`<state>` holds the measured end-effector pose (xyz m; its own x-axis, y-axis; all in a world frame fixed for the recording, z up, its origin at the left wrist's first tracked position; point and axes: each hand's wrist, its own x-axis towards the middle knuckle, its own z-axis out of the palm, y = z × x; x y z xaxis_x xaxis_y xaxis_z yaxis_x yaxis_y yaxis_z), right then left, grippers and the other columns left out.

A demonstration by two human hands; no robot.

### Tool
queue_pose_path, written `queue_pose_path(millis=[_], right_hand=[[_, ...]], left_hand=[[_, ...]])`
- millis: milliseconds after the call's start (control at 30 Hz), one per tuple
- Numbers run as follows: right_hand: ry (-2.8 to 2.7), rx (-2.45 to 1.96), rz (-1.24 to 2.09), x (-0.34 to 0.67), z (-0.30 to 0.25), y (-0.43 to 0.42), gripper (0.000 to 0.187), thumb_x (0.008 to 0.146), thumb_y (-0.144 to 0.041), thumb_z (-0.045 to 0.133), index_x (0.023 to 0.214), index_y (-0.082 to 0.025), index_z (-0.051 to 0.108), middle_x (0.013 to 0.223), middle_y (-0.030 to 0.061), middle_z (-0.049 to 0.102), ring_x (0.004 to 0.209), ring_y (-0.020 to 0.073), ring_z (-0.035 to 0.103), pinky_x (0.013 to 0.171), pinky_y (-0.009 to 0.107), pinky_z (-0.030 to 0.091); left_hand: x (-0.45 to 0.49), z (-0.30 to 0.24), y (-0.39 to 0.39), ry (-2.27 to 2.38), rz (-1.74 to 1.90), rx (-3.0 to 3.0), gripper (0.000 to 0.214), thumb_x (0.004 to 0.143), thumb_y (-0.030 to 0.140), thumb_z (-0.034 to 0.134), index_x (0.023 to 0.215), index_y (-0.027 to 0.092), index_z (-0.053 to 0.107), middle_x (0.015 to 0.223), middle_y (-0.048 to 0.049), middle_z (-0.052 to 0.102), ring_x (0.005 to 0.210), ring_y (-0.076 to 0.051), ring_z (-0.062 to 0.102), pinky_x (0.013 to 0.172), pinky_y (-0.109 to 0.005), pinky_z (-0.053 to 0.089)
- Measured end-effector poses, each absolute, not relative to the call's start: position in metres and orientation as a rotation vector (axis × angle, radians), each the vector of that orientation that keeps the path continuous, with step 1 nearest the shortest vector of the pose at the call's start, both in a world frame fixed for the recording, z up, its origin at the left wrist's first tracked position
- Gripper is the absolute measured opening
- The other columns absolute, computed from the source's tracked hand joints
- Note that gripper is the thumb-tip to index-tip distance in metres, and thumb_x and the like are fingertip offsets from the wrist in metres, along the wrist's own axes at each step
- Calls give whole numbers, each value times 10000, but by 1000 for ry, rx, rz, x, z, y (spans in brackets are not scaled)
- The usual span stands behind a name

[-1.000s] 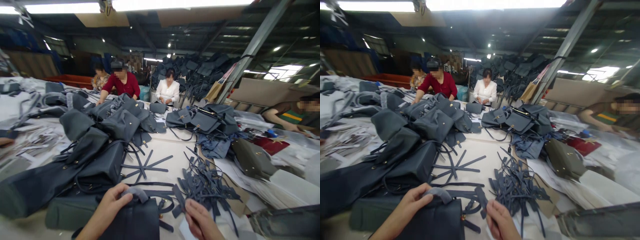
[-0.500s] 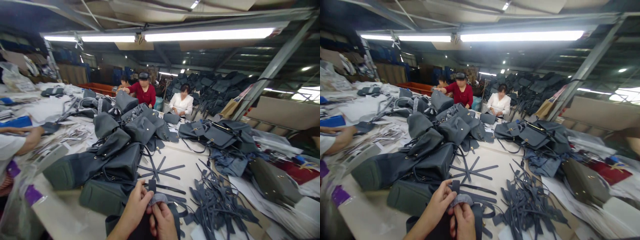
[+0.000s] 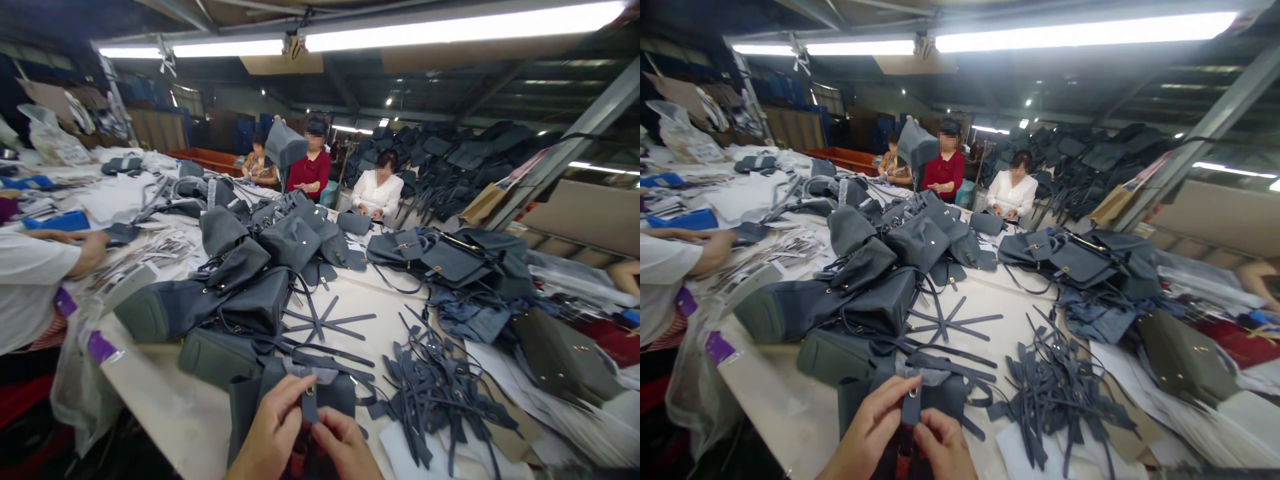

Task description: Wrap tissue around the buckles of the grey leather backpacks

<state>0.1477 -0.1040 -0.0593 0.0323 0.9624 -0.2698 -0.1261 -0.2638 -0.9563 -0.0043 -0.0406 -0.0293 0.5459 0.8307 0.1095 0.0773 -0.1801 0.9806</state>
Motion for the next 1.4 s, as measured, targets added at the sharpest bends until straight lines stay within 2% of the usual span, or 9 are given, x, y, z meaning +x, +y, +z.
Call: queue_pose_path(millis=[100, 233, 400, 567, 767, 933, 1033, 1133, 1400], right_hand=[[-888, -1355, 1382, 142, -44, -100, 246, 685, -416, 717, 778, -188, 728, 693, 7, 670, 661, 167, 554, 594, 254, 396], [-751, -1353, 1375, 140, -35, -98, 275, 642, -333, 735, 870, -180, 716, 743, 33, 703, 698, 188, 587, 559, 244, 401], [-650, -1340, 1292, 140, -38, -94, 351, 581, -254, 760, 902, -159, 653, 594, -29, 621, 504, 103, 484, 482, 209, 322], [-675, -1360, 1213, 140, -46, -92, 370, 574, -190, 732, 925, -143, 627, 562, -61, 581, 522, 99, 497, 531, 213, 343], [-630, -1309, 1270, 140, -42, -95, 390, 575, -184, 747, 940, -153, 614, 566, -66, 582, 499, 84, 480, 501, 198, 332], [-344, -1209, 1452, 139, -46, -101, 393, 586, -210, 764, 929, -168, 577, 524, -112, 493, 397, 21, 324, 377, 137, 214], [-286, -1195, 1443, 140, -47, -105, 458, 556, -260, 840, 936, -167, 603, 586, -72, 563, 491, 56, 482, 399, 124, 355], [-248, -1174, 1455, 141, -46, -108, 433, 539, -315, 877, 855, -165, 622, 669, -32, 623, 619, 95, 591, 526, 182, 522], [-266, -1224, 1519, 142, -48, -111, 297, 560, -247, 824, 707, -167, 579, 591, -52, 599, 520, 62, 537, 465, 147, 492]], left_hand=[[-5, -31, -36, 867, 761, 1103, 257, 805, 295, 568, 984, 163, 698, 873, -54, 680, 771, -171, 632, 717, -291, 494], [1, -35, -36, 850, 742, 695, 350, 623, 293, 754, 916, 189, 593, 611, 61, 567, 540, -101, 547, 550, -232, 460], [5, -43, -38, 975, 475, 891, 245, 572, 291, 711, 726, 146, 589, 610, 32, 570, 515, -92, 538, 497, -224, 468], [8, -46, -32, 1030, 372, 1064, 174, 557, 260, 683, 592, 163, 543, 493, 55, 511, 403, -100, 501, 405, -222, 416], [14, -42, -33, 1036, 354, 1257, 74, 608, 230, 591, 644, 174, 559, 495, 76, 453, 387, -83, 377, 380, -211, 305], [19, -44, -45, 1113, 553, 1521, 34, 672, 185, 552, 642, 196, 540, 660, 12, 508, 651, -160, 485, 604, -265, 371], [17, -47, -47, 1081, 682, 1749, 75, 743, 165, 501, 698, 208, 543, 770, -19, 568, 764, -191, 534, 712, -289, 388], [16, -53, -47, 1020, 652, 1650, 79, 790, 184, 474, 724, 208, 510, 746, -4, 571, 744, -174, 551, 681, -265, 410], [22, -68, -56, 939, 510, 1154, 228, 770, 406, 565, 751, 219, 436, 548, 109, 456, 301, -29, 322, 308, -168, 250]])
